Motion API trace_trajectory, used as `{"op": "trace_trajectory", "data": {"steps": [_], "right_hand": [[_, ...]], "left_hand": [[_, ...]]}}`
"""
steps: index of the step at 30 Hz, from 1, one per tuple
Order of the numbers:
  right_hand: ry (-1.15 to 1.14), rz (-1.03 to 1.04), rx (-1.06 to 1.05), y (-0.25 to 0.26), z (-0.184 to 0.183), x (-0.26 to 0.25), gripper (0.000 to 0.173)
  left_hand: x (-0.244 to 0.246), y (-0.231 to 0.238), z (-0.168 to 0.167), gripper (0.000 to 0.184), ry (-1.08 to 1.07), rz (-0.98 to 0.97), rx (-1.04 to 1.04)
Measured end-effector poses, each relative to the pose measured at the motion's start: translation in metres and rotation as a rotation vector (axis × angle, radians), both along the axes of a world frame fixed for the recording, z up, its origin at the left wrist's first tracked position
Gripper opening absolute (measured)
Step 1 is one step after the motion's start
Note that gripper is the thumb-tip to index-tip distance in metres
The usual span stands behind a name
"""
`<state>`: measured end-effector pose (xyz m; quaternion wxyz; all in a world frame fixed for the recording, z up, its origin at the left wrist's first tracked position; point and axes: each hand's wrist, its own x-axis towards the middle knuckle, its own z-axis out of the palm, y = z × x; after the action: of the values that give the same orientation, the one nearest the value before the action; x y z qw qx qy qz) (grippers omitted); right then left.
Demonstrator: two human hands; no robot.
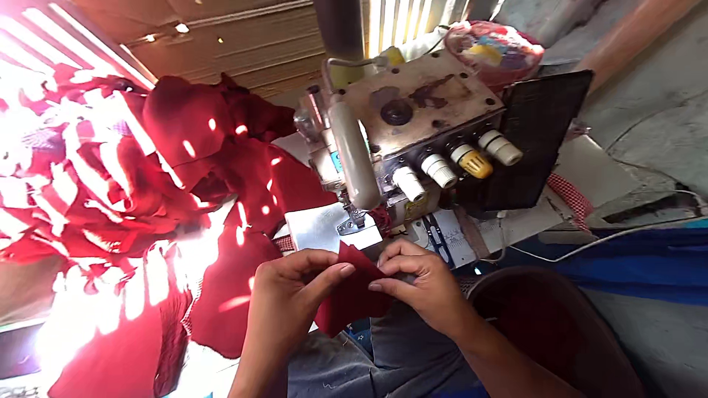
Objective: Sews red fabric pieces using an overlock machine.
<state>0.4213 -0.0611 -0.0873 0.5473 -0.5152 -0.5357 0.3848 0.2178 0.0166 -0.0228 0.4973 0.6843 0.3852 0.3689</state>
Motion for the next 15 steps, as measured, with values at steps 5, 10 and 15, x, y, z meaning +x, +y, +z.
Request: {"op": "trace_trajectory", "data": {"steps": [5, 10, 15], "right_hand": [[0.033, 0.014, 0.005, -0.001, -0.003, 0.002, 0.014], [0.004, 0.055, 0.018, -0.005, -0.002, 0.006, 0.017], [-0.042, -0.272, 0.196, -0.021, 0.007, 0.06, 0.019]], "left_hand": [[0.004, -0.001, 0.0, 0.008, 0.034, 0.031, 0.001], [0.003, -0.003, -0.002, 0.01, 0.061, 0.03, 0.06], [-0.014, -0.012, -0.01, 0.012, 0.119, -0.009, 0.188]]}}
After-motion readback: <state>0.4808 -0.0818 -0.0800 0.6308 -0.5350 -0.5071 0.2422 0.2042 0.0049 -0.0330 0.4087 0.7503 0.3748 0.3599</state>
